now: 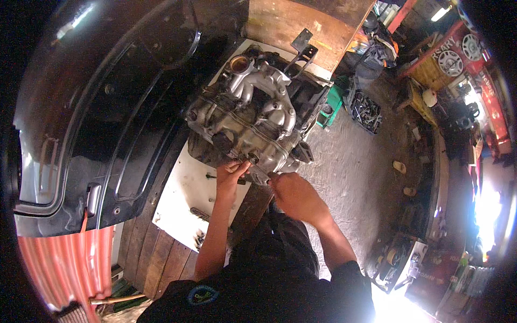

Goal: The person works on a disassembled engine block placed on a wooden workbench. They repeatedly insert and tighten bolts into the cylinder head using a wrench, then remove them and place them on a white sheet. The person also uses a wire brush to clean the bolt holes and surrounding surfaces.

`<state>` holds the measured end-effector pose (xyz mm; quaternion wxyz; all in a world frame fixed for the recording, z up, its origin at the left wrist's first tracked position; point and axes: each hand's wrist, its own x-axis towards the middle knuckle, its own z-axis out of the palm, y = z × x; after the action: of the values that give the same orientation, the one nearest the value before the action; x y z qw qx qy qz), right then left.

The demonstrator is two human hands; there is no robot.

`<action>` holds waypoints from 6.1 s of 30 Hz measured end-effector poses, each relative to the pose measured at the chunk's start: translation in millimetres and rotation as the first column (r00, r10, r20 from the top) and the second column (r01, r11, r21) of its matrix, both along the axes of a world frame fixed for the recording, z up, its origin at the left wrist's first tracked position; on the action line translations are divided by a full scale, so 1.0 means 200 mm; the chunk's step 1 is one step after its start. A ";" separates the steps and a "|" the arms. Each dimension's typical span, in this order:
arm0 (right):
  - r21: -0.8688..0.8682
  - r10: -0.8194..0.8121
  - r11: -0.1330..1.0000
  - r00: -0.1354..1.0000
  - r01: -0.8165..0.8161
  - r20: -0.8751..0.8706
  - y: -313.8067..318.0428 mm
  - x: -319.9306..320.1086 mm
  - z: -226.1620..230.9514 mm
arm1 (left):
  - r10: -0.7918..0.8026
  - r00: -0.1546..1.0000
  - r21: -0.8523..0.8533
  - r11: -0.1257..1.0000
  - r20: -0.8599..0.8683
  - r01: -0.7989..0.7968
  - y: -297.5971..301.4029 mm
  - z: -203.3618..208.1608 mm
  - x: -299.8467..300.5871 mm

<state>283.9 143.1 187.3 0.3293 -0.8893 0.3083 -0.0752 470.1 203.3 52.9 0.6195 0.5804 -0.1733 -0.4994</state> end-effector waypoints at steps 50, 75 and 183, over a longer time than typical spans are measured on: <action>0.390 -0.372 0.891 0.865 0.231 0.338 0.31 0.17 -0.91 | 0.343 0.915 -0.141 0.937 0.211 -0.318 0.01 0.00 -0.19; 0.783 -0.524 0.602 0.817 0.155 0.241 0.22 0.03 -0.70 | 0.138 0.975 -0.112 0.987 0.176 -0.119 -0.02 -0.06 -0.04; 0.323 -0.385 0.910 0.818 0.260 0.427 0.28 0.20 -0.84 | 0.270 0.953 -0.157 0.944 -0.137 -0.290 0.01 0.00 -0.18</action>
<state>323.8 198.4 18.7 0.4870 -0.7277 0.3709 -0.3095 434.4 205.9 52.5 0.7415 0.5131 -0.0967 -0.4214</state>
